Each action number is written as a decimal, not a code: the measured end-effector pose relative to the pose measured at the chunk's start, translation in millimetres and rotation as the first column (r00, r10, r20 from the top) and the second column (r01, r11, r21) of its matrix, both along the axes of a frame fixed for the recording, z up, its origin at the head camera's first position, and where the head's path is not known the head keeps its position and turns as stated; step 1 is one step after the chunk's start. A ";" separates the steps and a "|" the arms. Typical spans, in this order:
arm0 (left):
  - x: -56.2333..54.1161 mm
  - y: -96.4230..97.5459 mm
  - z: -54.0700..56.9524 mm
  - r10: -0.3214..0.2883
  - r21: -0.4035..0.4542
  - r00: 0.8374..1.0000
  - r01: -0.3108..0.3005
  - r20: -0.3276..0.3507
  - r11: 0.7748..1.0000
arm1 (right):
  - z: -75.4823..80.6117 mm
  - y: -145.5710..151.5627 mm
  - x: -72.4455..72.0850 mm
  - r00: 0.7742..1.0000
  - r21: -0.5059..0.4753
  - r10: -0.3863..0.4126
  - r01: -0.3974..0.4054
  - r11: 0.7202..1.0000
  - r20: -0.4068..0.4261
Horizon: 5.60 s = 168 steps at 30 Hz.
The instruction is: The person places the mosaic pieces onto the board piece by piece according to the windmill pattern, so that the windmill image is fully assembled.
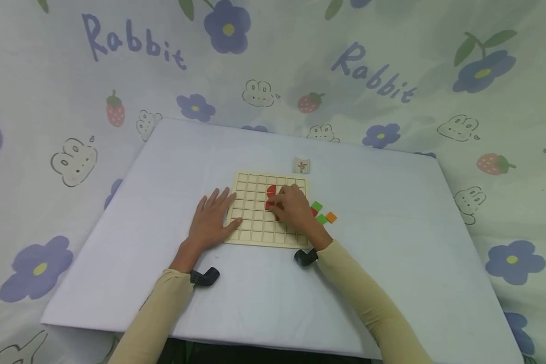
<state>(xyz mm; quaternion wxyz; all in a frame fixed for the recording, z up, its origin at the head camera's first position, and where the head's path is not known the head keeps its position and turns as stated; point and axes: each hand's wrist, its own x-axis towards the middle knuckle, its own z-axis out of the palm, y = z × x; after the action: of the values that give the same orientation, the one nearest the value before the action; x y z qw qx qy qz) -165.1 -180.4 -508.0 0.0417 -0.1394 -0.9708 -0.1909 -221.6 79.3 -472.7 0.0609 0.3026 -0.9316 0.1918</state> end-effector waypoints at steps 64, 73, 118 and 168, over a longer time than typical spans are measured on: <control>0.2 1.2 -9.0 -0.010 0.000 1.000 0.010 0.014 1.000 | 16.2 104.1 21.2 0.900 0.094 -0.221 0.201 0.975 0.375; -3.6 0.0 -7.4 0.000 0.004 1.000 0.000 -0.010 1.000 | 60.8 150.5 30.0 0.774 0.169 -0.249 0.183 0.968 0.583; -3.5 0.6 0.3 -0.010 0.007 1.000 0.010 0.006 1.000 | 17.0 24.7 20.2 0.914 -0.396 -0.023 0.199 0.896 0.406; -3.4 -2.9 -2.8 -0.007 0.008 1.000 0.007 -0.002 1.000 | 13.6 15.9 3.0 0.961 -0.155 -0.150 0.189 0.970 0.232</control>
<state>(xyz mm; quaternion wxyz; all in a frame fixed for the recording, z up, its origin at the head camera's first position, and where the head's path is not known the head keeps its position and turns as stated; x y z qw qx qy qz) -168.6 -183.3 -510.9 0.0426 -0.1427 -0.9695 -0.1946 -218.6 95.2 -459.1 0.0008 0.1920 -0.9345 0.2996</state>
